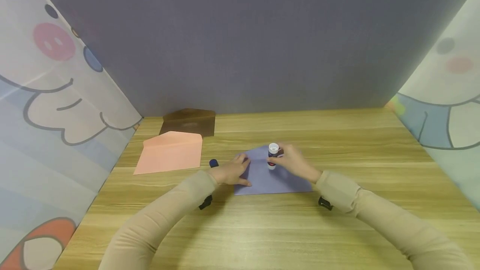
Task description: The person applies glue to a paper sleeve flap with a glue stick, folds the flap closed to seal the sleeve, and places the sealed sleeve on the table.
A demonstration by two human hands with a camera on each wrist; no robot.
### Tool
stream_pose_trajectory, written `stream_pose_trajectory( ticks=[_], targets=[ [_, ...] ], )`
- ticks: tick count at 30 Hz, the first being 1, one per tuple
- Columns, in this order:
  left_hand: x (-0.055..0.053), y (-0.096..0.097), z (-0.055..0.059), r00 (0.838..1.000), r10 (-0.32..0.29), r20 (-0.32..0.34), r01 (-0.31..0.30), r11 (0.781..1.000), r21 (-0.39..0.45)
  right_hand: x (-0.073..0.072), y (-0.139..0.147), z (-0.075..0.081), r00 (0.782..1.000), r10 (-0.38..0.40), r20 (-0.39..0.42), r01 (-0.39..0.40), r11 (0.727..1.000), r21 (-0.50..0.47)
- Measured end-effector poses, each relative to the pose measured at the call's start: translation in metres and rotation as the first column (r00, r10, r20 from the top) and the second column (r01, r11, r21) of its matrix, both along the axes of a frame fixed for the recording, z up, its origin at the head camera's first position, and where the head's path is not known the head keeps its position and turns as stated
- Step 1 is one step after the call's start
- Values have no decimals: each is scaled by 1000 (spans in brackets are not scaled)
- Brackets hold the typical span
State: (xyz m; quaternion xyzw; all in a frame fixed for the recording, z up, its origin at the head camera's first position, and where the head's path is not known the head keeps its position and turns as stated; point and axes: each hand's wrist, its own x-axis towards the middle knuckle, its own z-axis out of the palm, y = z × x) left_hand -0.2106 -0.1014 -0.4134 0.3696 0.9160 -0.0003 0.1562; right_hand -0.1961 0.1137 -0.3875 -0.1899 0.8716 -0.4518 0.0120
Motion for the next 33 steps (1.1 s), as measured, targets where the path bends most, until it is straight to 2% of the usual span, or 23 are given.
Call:
stream_pose_trajectory(
  ticks=[5, 11, 18, 21, 33],
  targets=[
    [1, 0, 0, 1000, -11, -20, 11, 1000, -9, -3, -9, -4, 999, 26, 21, -26, 1000, 2],
    [3, 1, 4, 999, -22, -27, 21, 1000, -5, -4, -20, -9, 999, 48, -4, -48, 999, 26],
    [4, 1, 6, 1000, -16, -18, 16, 1000, 4, -5, -28, -19, 988, 86, -132, -72, 992, 108],
    [4, 0, 5, 1000, -10, -6, 10, 1000, 7, -3, -29, -21, 983, 90, -161, -71, 990, 119],
    [5, 0, 6, 1000, -11, -13, 10, 1000, -3, -1, -27, -19, 987, 90, -130, -75, 990, 115]
  ],
)
